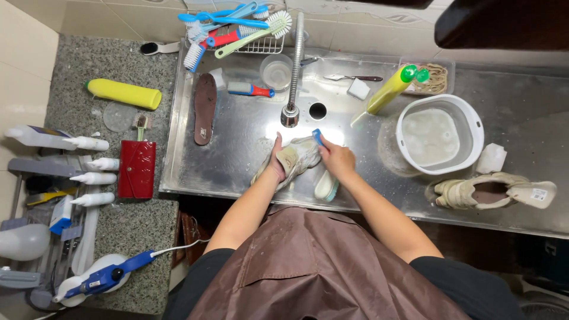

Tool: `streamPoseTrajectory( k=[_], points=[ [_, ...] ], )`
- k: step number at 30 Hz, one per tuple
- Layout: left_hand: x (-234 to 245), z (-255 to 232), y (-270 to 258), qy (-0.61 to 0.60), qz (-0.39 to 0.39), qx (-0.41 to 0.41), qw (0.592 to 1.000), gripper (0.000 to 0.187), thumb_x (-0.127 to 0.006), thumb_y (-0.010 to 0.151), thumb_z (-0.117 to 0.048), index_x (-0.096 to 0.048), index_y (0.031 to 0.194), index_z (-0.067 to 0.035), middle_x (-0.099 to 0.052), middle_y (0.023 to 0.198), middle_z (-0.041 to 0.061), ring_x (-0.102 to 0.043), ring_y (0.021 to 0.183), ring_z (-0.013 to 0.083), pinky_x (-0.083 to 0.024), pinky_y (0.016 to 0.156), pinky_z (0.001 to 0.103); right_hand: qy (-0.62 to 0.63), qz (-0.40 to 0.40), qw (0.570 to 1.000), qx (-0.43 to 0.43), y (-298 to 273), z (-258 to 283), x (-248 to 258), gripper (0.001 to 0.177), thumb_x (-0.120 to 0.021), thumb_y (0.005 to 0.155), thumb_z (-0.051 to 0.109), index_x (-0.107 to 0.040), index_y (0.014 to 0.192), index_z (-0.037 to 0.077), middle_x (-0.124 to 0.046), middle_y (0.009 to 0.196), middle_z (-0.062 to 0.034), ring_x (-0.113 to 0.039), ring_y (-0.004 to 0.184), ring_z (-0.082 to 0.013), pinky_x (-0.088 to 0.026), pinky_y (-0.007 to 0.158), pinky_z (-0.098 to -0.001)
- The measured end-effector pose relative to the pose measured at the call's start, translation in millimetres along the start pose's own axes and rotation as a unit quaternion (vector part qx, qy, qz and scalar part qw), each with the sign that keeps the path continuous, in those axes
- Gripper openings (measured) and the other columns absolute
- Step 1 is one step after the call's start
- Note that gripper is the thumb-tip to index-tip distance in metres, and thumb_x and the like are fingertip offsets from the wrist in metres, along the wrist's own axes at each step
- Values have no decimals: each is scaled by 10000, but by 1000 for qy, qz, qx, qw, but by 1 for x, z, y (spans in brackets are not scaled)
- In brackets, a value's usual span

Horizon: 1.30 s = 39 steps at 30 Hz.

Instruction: Cleaning and scrubbing a pair of sneakers at a service sink using soap and brushes.

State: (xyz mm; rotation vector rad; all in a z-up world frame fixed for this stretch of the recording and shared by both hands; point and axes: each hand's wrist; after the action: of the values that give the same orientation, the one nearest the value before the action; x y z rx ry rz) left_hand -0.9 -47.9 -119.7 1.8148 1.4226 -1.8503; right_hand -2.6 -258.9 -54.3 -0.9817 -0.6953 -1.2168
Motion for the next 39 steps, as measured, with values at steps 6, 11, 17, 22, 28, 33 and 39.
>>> streamPoseTrajectory(
  k=[6, 11, 17, 22, 28, 33, 39],
  points=[
    [7, 1, 9, -20, 6, -20, 1000, 1182, -297, 865, -914, -444, 1513, 65, -541, 1488, 246, -548, 1341, 408, -410, 1157, 496, -25, 166, 986, 6, -4, 10, 23, 390, -537, 1018, 494, -587, 1399, 434, -748, 748, -76, -698, 651, -288, -582, 643, -444],
    [6, -2, 5, -21, 10, -24, 999, 1187, -281, 832, -927, -451, 1504, 36, -546, 1464, 240, -553, 1310, 408, -424, 1126, 511, 57, 53, 996, 36, -2, 7, -5, 394, -630, 957, 466, -669, 1345, 412, -751, 778, -97, -698, 653, -270, -559, 686, -417],
    [19, -5, 18, -26, 9, -21, 999, 1146, -292, 859, -909, -455, 1522, 11, -578, 1454, 215, -568, 1307, 391, -451, 1110, 501, 48, 81, 995, 14, 0, 6, -2, 394, -622, 962, 475, -657, 1348, 406, -767, 836, -109, -725, 747, -301, -578, 738, -431],
    [14, 0, 15, -41, 1, -1, 999, 1147, -307, 873, -900, -443, 1515, 41, -567, 1456, 228, -562, 1318, 392, -452, 1126, 517, 80, 61, 991, 85, -2, 7, -6, 431, -663, 937, 458, -666, 1364, 399, -744, 816, -143, -707, 751, -305, -555, 761, -418],
    [-1, -1, 9, -38, 25, 8, 999, 1136, -302, 851, -899, -442, 1514, 12, -563, 1454, 219, -575, 1293, 384, -458, 1103, 491, 96, 37, 994, -44, 0, 17, -5, 407, -631, 965, 449, -657, 1370, 414, -749, 796, -135, -724, 718, -286, -560, 750, -403],
    [-2, 5, 13, -1, 1, 26, 1000, 1129, -319, 868, -893, -447, 1512, 25, -581, 1435, 240, -584, 1297, 392, -461, 1121, 502, 88, 23, 996, -23, 1, -4, -13, 378, -639, 977, 447, -676, 1344, 367, -778, 892, -139, -756, 811, -287, -573, 770, -386],
    [1, 11, 18, -7, 10, 29, 1000, 1100, -344, 882, -882, -475, 1501, 17, -606, 1427, 217, -599, 1294, 378, -475, 1112, 489, 60, 86, 994, -11, 2, 8, 17, 419, -632, 934, 467, -650, 1347, 399, -791, 870, -104, -758, 802, -290, -567, 790, -402]
  ],
)
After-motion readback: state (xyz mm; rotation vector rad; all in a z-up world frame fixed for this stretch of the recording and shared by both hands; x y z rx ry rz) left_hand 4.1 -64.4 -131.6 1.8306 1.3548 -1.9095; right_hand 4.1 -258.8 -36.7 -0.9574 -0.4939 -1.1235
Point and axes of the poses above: each hand's wrist, its own y-axis towards the middle knuckle, its own x-axis out of the back of the hand, z = x × y
